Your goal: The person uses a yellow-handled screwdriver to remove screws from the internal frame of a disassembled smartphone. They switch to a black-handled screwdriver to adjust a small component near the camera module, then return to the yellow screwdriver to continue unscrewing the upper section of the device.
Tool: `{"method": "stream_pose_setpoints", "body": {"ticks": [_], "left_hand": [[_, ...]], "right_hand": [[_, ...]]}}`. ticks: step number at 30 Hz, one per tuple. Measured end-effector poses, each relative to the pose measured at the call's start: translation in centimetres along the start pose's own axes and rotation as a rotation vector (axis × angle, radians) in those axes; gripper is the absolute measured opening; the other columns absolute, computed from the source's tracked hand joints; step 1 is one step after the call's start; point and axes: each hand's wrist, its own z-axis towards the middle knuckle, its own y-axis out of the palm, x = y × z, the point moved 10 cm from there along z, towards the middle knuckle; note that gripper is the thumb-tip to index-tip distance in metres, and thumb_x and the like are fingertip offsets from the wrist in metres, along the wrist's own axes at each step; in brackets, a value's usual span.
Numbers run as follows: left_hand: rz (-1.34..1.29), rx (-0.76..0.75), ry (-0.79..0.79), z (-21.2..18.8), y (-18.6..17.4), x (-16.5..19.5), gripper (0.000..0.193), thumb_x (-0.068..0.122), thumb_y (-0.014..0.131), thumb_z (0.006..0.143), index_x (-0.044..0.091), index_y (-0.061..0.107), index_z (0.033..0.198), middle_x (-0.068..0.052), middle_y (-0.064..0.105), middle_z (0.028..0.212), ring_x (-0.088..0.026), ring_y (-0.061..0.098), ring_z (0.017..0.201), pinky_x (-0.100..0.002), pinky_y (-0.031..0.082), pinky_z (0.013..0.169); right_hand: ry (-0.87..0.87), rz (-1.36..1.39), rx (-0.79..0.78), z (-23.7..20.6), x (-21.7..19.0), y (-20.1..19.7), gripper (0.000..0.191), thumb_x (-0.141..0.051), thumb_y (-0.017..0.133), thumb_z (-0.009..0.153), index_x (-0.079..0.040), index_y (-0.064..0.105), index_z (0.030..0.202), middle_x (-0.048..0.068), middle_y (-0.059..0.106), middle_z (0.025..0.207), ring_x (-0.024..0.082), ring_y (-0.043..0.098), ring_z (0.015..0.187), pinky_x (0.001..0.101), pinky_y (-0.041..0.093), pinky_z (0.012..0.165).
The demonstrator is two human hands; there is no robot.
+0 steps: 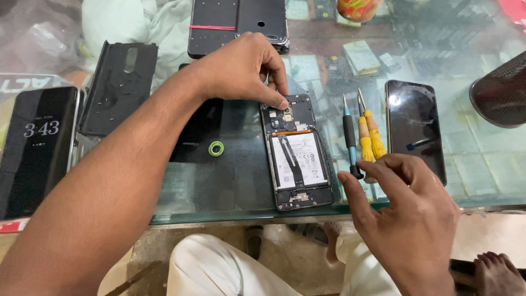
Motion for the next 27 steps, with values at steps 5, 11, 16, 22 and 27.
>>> {"method": "stream_pose_setpoints", "body": {"ticks": [5,11,16,22,27], "left_hand": [[0.015,0.001,0.002,0.0,0.0,-0.3,0.023,0.025,0.091,0.07,0.009,0.083,0.085,0.0,0.072,0.068,-0.008,0.056,0.058,-0.029,0.043,0.052],[0.011,0.005,0.015,0.0,0.0,0.0,0.024,0.025,0.091,0.07,0.009,0.083,0.085,-0.001,0.072,0.068,-0.008,0.057,0.058,-0.029,0.044,0.052],[0.009,0.003,0.033,-0.1,0.0,0.0,0.024,0.026,0.091,0.071,0.009,0.083,0.086,0.0,0.072,0.068,-0.009,0.057,0.058,-0.028,0.044,0.053],[-0.002,-0.005,0.03,-0.1,0.2,-0.2,0.024,0.025,0.091,0.071,0.009,0.083,0.086,0.0,0.071,0.068,-0.008,0.056,0.059,-0.028,0.043,0.053],[0.002,-0.005,0.04,0.0,0.3,-0.2,0.024,0.025,0.091,0.072,0.009,0.083,0.087,-0.001,0.071,0.068,-0.008,0.055,0.06,-0.029,0.042,0.053]], "right_hand": [[0.016,-0.04,-0.109,-0.3,0.4,-0.2,0.026,-0.023,0.078,0.085,-0.008,0.079,0.105,0.008,0.072,0.111,0.021,0.073,0.08,0.0349,0.055,0.066],[-0.023,-0.143,-0.244,1.0,1.1,0.5,0.02,-0.02,0.074,0.085,-0.012,0.079,0.102,0.003,0.074,0.111,0.025,0.07,0.072,0.0385,0.056,0.067],[-0.135,-0.214,-0.225,2.0,-0.2,0.4,0.02,-0.023,0.077,0.084,-0.011,0.079,0.1,0.005,0.071,0.095,0.028,0.069,0.078,0.0394,0.056,0.068],[-0.115,-0.372,-0.231,2.8,-0.2,0.9,0.02,-0.031,0.078,0.087,-0.013,0.078,0.094,0.003,0.07,0.081,0.027,0.069,0.073,0.0393,0.053,0.06],[-0.02,-0.205,-0.055,3.2,0.0,-0.6,0.02,-0.022,0.079,0.086,-0.011,0.077,0.102,0.007,0.074,0.089,0.024,0.071,0.072,0.0382,0.055,0.063]]}}
